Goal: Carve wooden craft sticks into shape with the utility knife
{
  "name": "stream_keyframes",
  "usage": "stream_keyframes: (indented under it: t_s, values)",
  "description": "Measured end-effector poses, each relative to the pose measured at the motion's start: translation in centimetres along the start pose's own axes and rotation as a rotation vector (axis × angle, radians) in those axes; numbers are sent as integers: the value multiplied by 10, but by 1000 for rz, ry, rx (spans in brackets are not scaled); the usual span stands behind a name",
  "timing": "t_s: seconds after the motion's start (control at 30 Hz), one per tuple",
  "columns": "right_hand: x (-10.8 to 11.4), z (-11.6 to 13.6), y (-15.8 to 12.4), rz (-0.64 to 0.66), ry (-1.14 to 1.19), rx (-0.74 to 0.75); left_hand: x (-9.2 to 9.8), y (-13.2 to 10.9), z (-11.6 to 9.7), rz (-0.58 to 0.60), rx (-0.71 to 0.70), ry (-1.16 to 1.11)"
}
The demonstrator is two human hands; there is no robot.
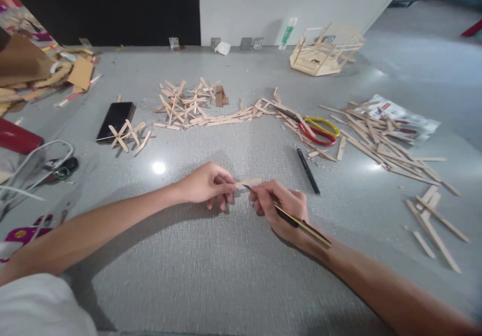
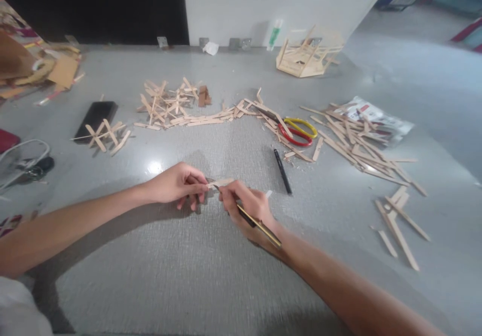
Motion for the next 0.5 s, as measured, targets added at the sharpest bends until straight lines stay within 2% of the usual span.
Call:
stream_keyframes:
  t_s: [0.17,0.5]
  values:
    - [-7,-2,1,113,-48,-9,-3,2,2,-21,-24,3]
    - [-10,8,7,171,-97,38,-3,2,5,-42,1,3]
Point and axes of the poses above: each hand's wrist, its own y-axis towards the middle knuckle, its own x-axis out of the back of the hand, z = x × y, the point moved 7 cm from there along y, towards the middle knuckle, and after that the axes turned 11 degrees about -z, right-handed, at the moved point
